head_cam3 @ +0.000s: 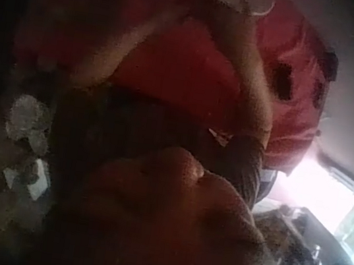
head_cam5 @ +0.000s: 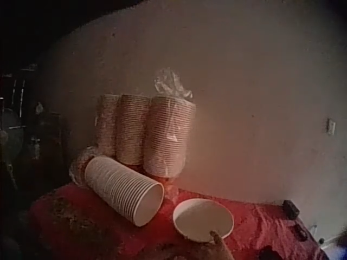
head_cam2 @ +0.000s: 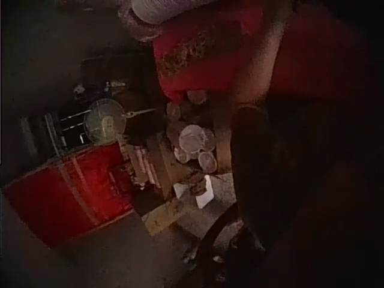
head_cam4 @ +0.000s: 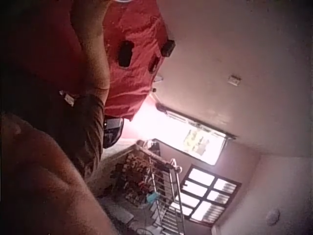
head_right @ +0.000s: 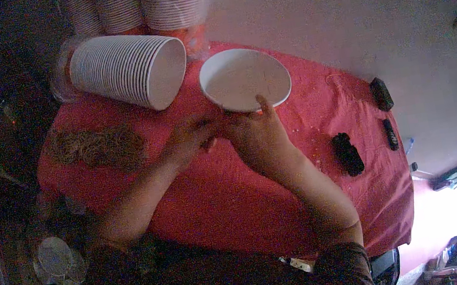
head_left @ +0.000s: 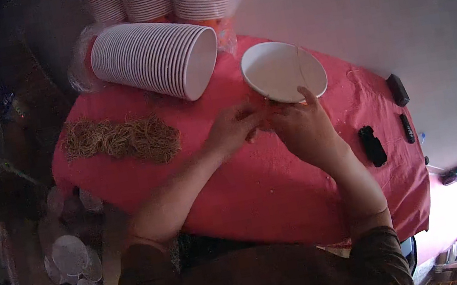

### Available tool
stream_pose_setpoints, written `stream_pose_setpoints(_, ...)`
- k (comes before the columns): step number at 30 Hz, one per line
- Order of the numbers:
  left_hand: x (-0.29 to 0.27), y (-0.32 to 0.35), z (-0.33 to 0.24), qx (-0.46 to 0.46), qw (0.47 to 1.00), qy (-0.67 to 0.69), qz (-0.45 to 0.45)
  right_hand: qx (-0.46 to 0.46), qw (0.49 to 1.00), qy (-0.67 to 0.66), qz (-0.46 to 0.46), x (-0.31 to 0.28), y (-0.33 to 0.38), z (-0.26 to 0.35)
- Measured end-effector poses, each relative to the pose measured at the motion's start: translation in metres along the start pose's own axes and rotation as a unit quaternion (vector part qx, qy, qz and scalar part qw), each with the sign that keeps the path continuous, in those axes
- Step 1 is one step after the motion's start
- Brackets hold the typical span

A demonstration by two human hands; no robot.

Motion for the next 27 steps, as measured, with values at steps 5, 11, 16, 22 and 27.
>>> stream_pose_setpoints(5, 0.0, -0.001, -0.005, 0.028, 0.998, -0.051, 0.002, 0.013, 0.999, 0.026, 0.046, 0.009, -0.001, -0.002)
stream_pose_setpoints(11, -0.009, -0.002, -0.001, 0.016, 1.0, 0.016, -0.017, -0.001, 0.999, 0.021, 0.047, 0.003, -0.002, -0.003)
stream_pose_setpoints(16, -0.003, -0.001, -0.004, -0.005, 1.0, 0.023, -0.011, -0.001, 1.0, 0.017, -0.013, 0.0, -0.002, -0.004)
stream_pose_setpoints(22, 0.001, 0.001, -0.005, 0.016, 1.0, -0.003, 0.0, 0.003, 0.997, 0.024, 0.07, 0.009, -0.002, -0.003)
stream_pose_setpoints(27, -0.001, 0.0, -0.005, 0.008, 1.0, -0.022, -0.012, -0.006, 1.0, 0.002, 0.002, 0.0, -0.002, -0.002)
Point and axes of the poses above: each hand's wrist, its own y-axis away from the middle knuckle, its own x-axis out of the palm, z = x × y, the point moved 9 cm from there along -y, towards the middle knuckle, and after that the axes turned 12 degrees about y, right-handed, at the moved point
